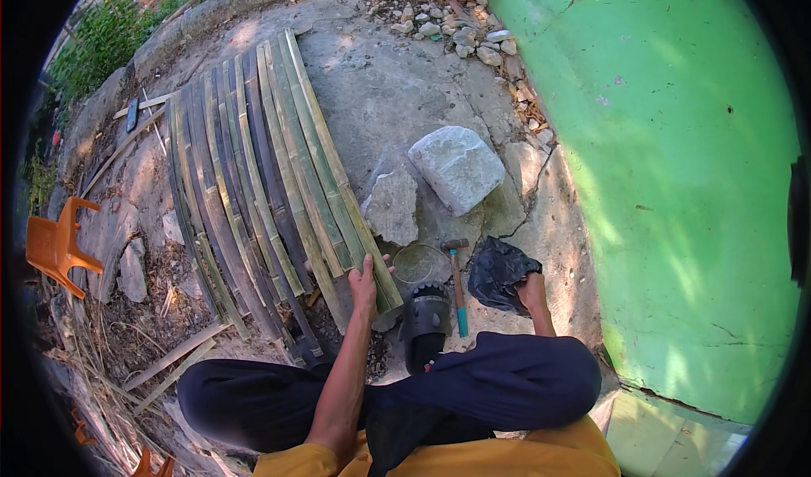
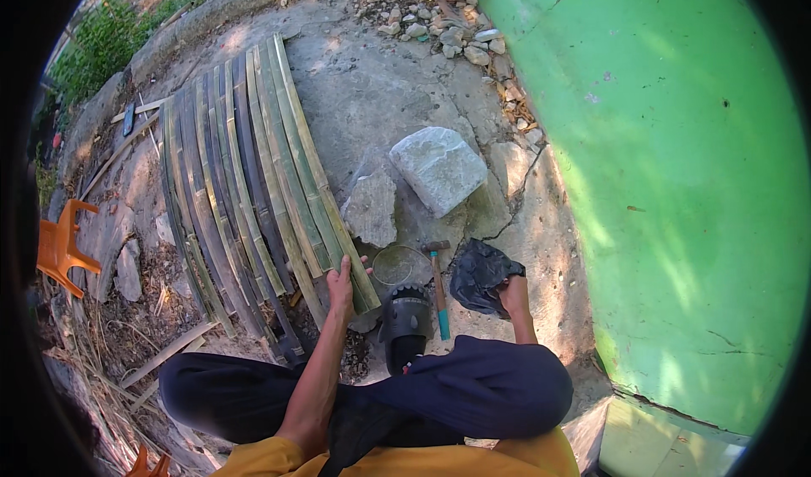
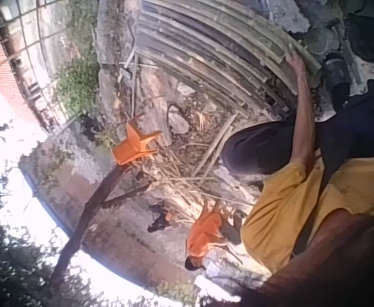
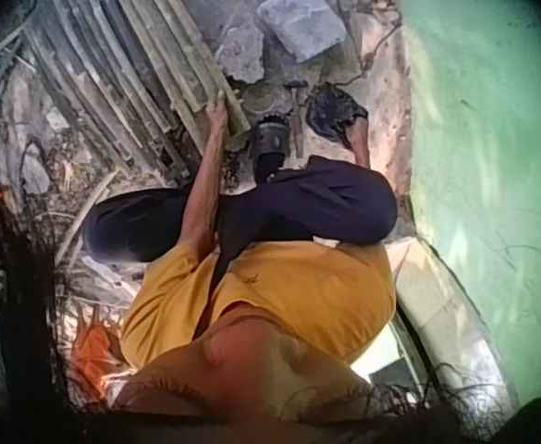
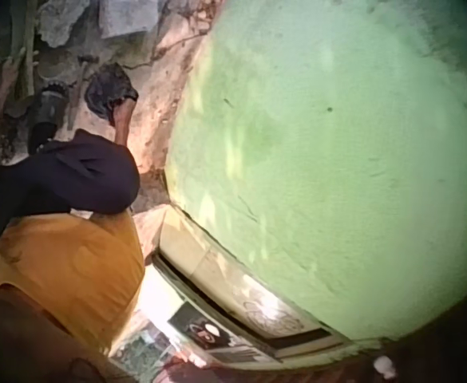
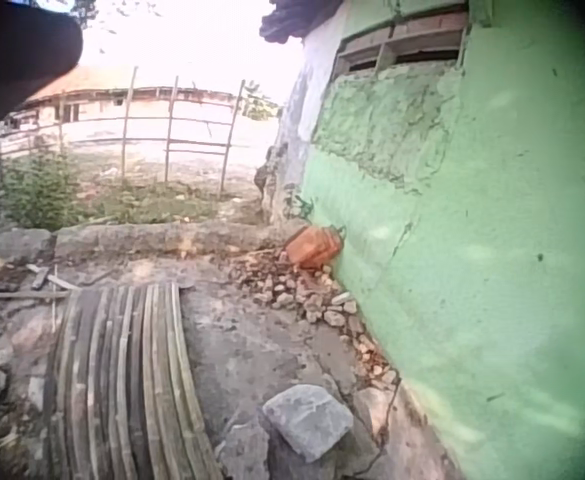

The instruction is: The person aligns bamboo slats on the ground, hammers nails through them into a bamboo crossbar using a hammer, and lifts the assembled bamboo structure.

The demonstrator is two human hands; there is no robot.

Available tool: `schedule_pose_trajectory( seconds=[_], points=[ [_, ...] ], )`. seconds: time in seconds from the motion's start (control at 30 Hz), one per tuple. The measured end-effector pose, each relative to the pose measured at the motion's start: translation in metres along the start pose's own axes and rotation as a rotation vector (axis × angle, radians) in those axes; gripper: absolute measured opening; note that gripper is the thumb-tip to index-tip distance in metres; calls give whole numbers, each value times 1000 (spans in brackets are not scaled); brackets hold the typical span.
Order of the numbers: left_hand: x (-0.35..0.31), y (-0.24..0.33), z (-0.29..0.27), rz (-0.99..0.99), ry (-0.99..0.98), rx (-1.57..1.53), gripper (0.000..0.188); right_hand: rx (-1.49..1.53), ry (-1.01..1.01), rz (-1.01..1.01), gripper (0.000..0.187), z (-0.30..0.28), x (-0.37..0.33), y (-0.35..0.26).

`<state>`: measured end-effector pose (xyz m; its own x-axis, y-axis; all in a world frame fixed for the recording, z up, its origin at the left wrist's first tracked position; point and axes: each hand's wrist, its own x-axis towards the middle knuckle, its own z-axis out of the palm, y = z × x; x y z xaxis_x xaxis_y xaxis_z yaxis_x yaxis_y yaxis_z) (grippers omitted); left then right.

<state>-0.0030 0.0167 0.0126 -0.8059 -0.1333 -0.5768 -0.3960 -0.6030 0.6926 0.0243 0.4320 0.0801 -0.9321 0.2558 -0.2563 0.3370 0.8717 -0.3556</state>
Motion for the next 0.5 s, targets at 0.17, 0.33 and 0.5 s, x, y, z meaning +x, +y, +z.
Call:
schedule_pose_trajectory(
  seconds=[0.17, 0.33, 0.5],
  points=[
    [-1, 3, -16, 26, 31, 27, 43, -346, -44, 98, 20, -34, -10, -87],
    [-3, 7, -15, 14, 31, 46, 43, -246, 57, 19, 15, -47, 14, -163],
    [1, 0, 1, -13, 18, 28, 42, -305, -121, -525, 20, 27, 47, -83]
  ],
)
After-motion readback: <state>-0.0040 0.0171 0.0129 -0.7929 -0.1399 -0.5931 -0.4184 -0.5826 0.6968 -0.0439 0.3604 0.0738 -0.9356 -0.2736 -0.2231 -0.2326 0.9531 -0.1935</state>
